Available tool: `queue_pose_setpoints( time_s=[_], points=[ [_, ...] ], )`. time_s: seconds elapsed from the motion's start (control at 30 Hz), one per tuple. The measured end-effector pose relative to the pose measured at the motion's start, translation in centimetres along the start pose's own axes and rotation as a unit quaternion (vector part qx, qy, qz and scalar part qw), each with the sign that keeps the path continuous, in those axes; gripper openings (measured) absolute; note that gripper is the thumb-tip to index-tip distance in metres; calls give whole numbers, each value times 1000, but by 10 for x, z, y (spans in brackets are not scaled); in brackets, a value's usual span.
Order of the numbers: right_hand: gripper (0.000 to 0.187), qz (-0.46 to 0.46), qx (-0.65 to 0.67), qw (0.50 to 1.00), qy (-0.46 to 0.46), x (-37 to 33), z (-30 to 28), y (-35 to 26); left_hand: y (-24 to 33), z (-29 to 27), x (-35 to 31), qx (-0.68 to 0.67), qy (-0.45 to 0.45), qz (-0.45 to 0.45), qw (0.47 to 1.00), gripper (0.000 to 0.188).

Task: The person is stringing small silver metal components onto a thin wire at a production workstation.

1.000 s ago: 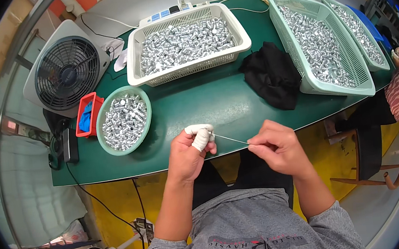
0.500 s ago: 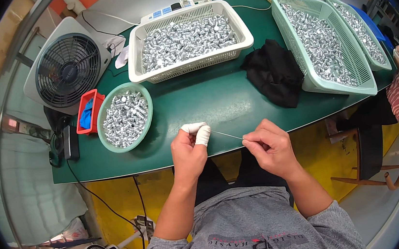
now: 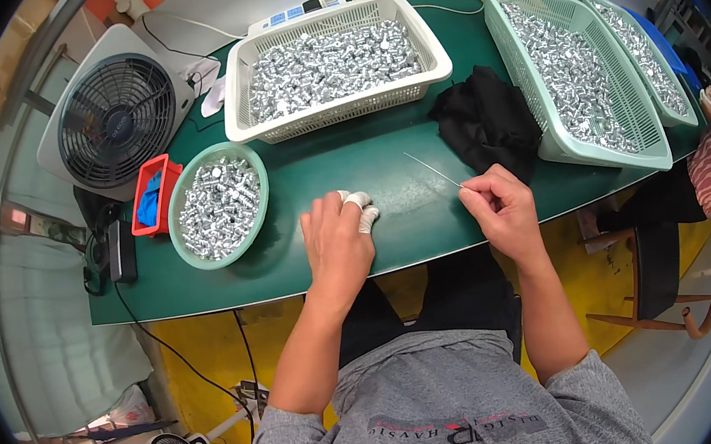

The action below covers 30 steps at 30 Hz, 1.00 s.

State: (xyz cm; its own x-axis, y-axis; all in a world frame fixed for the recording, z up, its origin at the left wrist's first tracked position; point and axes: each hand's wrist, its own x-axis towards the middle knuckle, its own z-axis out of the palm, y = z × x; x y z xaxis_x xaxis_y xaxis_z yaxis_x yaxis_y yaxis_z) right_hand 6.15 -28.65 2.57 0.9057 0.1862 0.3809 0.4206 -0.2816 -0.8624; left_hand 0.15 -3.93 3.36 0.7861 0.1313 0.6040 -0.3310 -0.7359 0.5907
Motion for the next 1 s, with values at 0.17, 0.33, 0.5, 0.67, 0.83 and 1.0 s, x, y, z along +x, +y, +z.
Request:
queue_pose_setpoints(
  time_s=[0.17,0.33,0.5,0.67,0.83,1.0],
  points=[
    [3,5,-9,1000,-1,-3,1,2,9,-7,9,49,-39,-6,998,21],
    [4,-4,-17,1000,-4,-3,1,-3,-1,-3,0,83,-76,31,993,17],
    [4,-3,-8,1000,1,-5,2,-2,-13,-9,1,-329,50,-168,928,19],
    [4,-5,-20,1000,-5,-5,2,-2,-15,-8,-9,-593,20,-299,747,25],
    [4,-8,-30,1000,0,-7,3,-4,-15,7,-23,-604,11,-286,744,27],
    [4,-5,-33,999,-1,-7,4,-4,-14,12,-26,-575,25,-265,774,30]
  ],
)
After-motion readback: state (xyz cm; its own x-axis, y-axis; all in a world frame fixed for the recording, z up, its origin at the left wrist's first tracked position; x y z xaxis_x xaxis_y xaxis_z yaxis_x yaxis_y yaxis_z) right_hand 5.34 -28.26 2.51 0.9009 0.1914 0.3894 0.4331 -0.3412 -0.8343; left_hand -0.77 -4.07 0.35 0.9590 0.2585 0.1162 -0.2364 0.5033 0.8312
